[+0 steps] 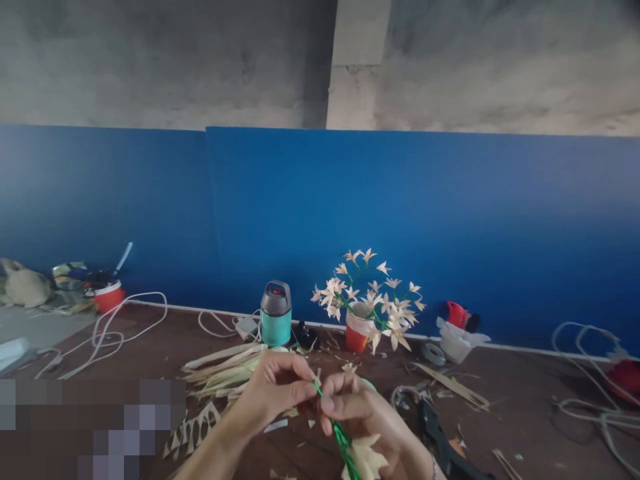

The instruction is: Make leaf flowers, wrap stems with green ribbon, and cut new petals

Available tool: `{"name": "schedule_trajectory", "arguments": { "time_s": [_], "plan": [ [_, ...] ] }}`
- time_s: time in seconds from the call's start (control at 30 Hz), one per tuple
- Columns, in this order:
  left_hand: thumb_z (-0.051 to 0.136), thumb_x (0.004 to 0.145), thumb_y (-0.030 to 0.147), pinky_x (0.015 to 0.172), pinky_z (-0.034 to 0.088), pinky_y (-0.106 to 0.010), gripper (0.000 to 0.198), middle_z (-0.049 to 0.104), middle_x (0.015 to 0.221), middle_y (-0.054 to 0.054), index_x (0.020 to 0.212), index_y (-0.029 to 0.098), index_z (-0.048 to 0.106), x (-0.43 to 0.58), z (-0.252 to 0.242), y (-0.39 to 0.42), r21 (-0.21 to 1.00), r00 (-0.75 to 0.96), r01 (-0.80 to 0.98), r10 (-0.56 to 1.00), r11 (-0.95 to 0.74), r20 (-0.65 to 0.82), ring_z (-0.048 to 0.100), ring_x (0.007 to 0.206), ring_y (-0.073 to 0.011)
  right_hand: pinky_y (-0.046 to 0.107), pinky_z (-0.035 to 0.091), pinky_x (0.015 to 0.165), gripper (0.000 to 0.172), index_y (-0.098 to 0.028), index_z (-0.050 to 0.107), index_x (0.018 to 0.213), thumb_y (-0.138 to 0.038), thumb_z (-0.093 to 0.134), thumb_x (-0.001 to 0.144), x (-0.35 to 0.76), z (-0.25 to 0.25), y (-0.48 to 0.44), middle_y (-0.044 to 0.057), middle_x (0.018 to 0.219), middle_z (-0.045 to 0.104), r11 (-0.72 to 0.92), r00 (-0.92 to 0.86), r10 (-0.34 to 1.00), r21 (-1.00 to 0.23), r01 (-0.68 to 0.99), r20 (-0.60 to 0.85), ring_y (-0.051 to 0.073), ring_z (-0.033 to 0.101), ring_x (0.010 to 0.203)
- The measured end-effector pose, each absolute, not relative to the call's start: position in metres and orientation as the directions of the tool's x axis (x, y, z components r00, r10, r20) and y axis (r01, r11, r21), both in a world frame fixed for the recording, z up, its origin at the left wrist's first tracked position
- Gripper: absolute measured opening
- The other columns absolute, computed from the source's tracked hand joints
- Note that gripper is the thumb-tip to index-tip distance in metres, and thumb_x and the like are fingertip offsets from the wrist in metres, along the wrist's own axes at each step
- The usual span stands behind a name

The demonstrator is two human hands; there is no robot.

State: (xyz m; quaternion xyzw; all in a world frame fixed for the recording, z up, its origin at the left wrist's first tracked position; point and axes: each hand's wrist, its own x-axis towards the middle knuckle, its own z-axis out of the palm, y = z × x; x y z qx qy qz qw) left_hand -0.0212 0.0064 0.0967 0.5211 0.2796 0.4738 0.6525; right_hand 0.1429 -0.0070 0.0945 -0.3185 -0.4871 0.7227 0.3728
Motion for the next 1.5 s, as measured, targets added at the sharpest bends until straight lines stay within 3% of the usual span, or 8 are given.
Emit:
{"name": "schedule_trajectory", "arguments": {
  "time_s": [0.3,0.4,0.47,0.57,0.67,1.1,1.37,1.5],
  "plan": [
    [0.082,0.056,0.036,0.043,0.047,-0.022,0.028,0.063,0.051,-0.001,0.061,0.013,0.066,-0.026,0.098,0.008,0.972,0.432,-0.231,0.899,0.033,0.072,0.058,0.043,-0.0114,0.030,0.043,0.059,0.031,-0.020,0.059,0.049,-0.046,0.075,0.055,0.136,0.079,-0.007,-0.001,0.043,0.054,-0.174,-0.431,0.902,-0.937,-0.302,-0.028,0.015,0.053,0.051],
    [0.079,0.060,0.033,0.045,0.047,-0.023,0.024,0.061,0.052,0.000,0.061,0.013,0.065,-0.025,0.100,0.008,0.989,0.384,-0.147,0.921,-0.013,0.069,0.058,0.044,-0.0116,0.027,0.042,0.057,0.024,-0.018,0.060,0.057,-0.038,0.073,0.058,0.144,0.090,-0.004,0.001,0.053,0.061,-0.128,-0.413,0.907,-0.989,-0.078,-0.085,0.014,0.054,0.053],
    [0.077,0.062,0.032,0.046,0.046,-0.023,0.023,0.059,0.051,0.001,0.061,0.013,0.064,-0.021,0.100,0.009,0.994,0.328,-0.096,0.941,-0.054,0.083,0.057,0.044,-0.0114,0.027,0.042,0.059,0.015,-0.018,0.062,0.066,-0.031,0.068,0.063,0.147,0.098,-0.004,0.001,0.062,0.064,0.078,-0.295,0.955,-0.976,0.203,0.014,0.015,0.057,0.059],
    [0.076,0.062,0.032,0.044,0.042,-0.022,0.024,0.057,0.046,0.002,0.059,0.014,0.061,-0.013,0.098,0.010,0.993,0.237,-0.089,0.967,-0.072,0.091,0.053,0.041,-0.0102,0.034,0.041,0.075,0.013,-0.022,0.063,0.076,-0.017,0.061,0.065,0.144,0.101,-0.010,0.000,0.069,0.066,0.389,-0.129,0.908,-0.689,0.611,0.398,0.018,0.060,0.068],
    [0.076,0.058,0.036,0.042,0.038,-0.021,0.028,0.054,0.041,0.003,0.056,0.014,0.058,-0.004,0.094,0.011,0.987,0.158,-0.156,0.986,-0.031,0.056,0.049,0.038,-0.0091,0.042,0.029,0.092,0.014,-0.024,0.061,0.079,-0.014,0.056,0.070,0.136,0.093,-0.015,-0.002,0.069,0.065,0.500,-0.106,0.703,-0.383,0.777,0.703,0.018,0.061,0.070],
    [0.077,0.056,0.032,0.050,0.043,-0.022,0.023,0.061,0.050,0.002,0.059,0.014,0.062,-0.007,0.093,0.014,0.991,0.163,-0.111,0.985,0.070,-0.051,0.056,0.048,-0.0120,0.039,0.023,0.095,0.023,-0.022,0.059,0.065,-0.013,0.048,0.084,0.133,0.087,-0.012,-0.004,0.057,0.059,0.553,-0.134,0.547,-0.237,0.799,0.827,0.013,0.055,0.060],
    [0.067,0.069,0.027,0.050,0.045,-0.023,0.015,0.059,0.051,0.002,0.061,0.015,0.062,-0.010,0.085,0.018,0.991,0.164,-0.032,0.977,-0.131,0.135,0.055,0.049,-0.0122,0.040,0.025,0.094,0.022,-0.022,0.060,0.064,-0.013,0.050,0.081,0.134,0.088,-0.012,-0.003,0.058,0.061,0.552,-0.101,0.602,-0.321,0.770,0.792,0.014,0.058,0.063],
    [0.067,0.071,0.026,0.055,0.048,-0.024,0.013,0.064,0.058,-0.002,0.065,0.015,0.068,-0.014,0.083,0.020,0.976,0.182,-0.025,0.959,-0.216,0.217,0.058,0.055,-0.0139,0.042,0.027,0.093,0.016,-0.022,0.063,0.064,-0.016,0.056,0.076,0.139,0.094,-0.012,-0.003,0.061,0.063,0.536,-0.083,0.735,-0.501,0.679,0.673,0.015,0.057,0.063]
  ]
}}
